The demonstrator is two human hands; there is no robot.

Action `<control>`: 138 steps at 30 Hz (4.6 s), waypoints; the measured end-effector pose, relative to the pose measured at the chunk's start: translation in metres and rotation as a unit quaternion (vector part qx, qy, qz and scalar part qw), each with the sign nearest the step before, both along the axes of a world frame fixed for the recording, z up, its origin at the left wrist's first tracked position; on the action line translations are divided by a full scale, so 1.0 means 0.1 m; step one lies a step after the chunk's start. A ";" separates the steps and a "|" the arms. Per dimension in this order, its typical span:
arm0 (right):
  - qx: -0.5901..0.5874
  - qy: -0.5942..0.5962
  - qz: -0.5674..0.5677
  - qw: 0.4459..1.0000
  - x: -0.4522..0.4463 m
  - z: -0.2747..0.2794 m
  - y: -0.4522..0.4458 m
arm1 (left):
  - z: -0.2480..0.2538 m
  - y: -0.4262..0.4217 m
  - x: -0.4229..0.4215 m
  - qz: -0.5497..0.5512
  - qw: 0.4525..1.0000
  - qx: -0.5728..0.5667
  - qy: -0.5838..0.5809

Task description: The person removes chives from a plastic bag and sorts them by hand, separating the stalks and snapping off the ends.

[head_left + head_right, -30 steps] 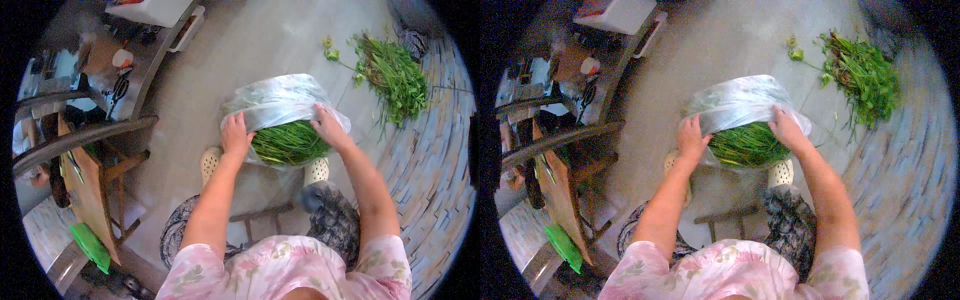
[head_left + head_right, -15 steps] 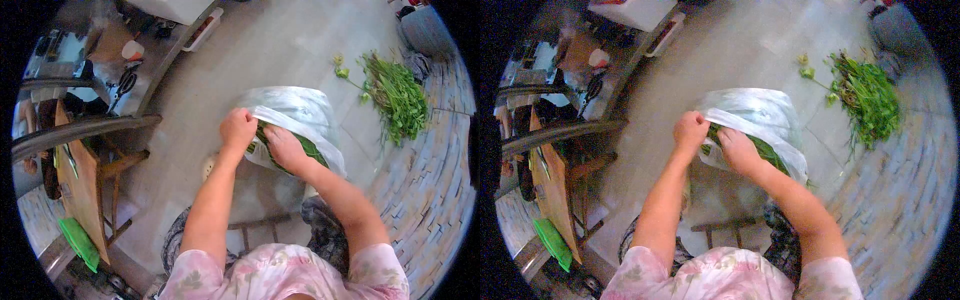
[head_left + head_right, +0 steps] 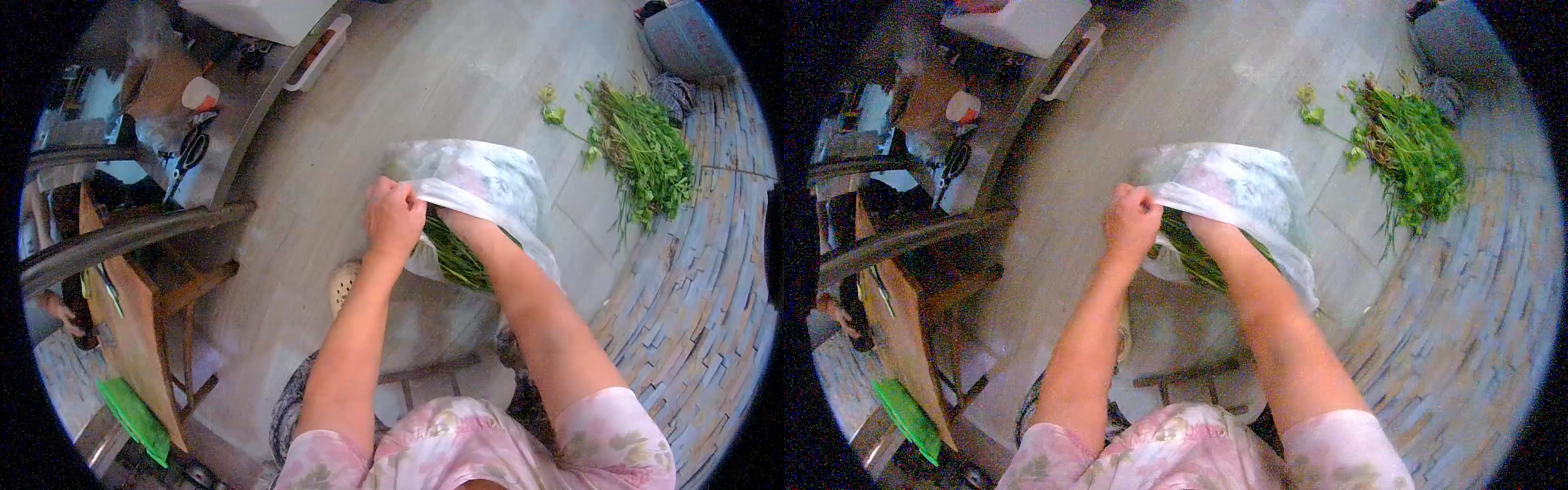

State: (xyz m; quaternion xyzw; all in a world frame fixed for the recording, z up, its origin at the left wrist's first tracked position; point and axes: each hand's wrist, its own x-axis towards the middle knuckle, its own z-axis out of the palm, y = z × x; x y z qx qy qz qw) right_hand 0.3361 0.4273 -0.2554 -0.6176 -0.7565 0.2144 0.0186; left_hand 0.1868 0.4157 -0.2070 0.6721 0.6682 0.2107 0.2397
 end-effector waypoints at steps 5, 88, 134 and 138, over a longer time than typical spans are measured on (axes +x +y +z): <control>-0.076 -0.009 -0.089 0.993 -0.07 -0.03 -0.01 | -0.20 -0.13 -0.08 -0.004 0.994 0.015 0.105; -0.137 0.550 -0.331 0.755 1.09 2.77 -1.12 | -0.10 0.37 -0.87 0.141 0.932 -0.206 -0.262; -0.401 0.520 -0.218 0.722 0.35 2.65 -1.67 | -1.04 0.62 -0.61 0.022 0.997 -0.060 -0.049; -0.383 0.520 -0.194 0.738 0.36 2.66 -1.67 | -0.46 0.66 -0.26 -0.233 0.944 0.177 0.152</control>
